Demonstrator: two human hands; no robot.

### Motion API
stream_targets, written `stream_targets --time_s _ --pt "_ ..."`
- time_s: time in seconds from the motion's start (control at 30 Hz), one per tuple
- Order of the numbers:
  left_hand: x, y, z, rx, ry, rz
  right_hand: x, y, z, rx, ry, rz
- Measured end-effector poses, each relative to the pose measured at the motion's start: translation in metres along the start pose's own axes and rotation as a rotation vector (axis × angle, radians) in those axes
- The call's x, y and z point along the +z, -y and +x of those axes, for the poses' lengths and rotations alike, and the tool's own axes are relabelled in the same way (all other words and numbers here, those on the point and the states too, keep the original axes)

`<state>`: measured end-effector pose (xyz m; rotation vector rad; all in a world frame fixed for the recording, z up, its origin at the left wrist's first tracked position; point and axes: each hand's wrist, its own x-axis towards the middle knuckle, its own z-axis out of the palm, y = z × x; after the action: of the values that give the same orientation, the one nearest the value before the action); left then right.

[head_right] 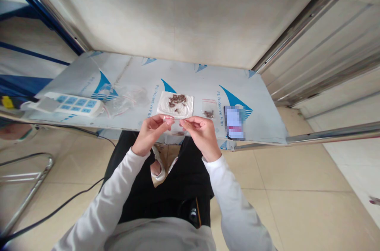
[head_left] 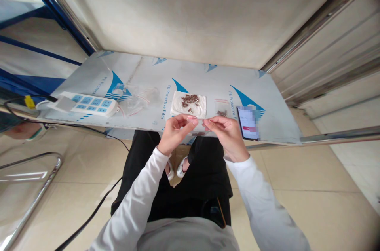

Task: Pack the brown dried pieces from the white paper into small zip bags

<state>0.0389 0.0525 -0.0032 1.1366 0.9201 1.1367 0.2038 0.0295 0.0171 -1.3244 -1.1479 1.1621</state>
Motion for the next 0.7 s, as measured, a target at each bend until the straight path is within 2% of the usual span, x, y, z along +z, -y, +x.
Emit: stream_targets --time_s 0.07,0.3,0.43,0.53,0.6,0.7 --pt "-0.001 0.001 0.002 0.021 0.023 0.028 0.000 0.000 0.000 0.000 0.014 -0.019" --pt "0.004 0.009 0.003 0.101 -0.024 0.241 -0.001 0.001 -0.005 0.045 0.060 -0.035" --pt "-0.002 0.010 0.008 0.067 -0.006 0.209 -0.019 -0.006 0.008 0.047 0.036 -0.070" --pt "-0.024 0.012 0.016 0.037 -0.091 0.220 -0.048 -0.023 0.039 0.041 -0.111 -0.149" --pt "-0.045 0.016 0.022 0.027 -0.199 0.274 -0.069 -0.038 0.067 0.042 -0.253 -0.302" --pt "-0.081 0.026 0.030 0.060 -0.357 0.481 -0.095 -0.060 0.106 0.047 -0.410 -0.529"
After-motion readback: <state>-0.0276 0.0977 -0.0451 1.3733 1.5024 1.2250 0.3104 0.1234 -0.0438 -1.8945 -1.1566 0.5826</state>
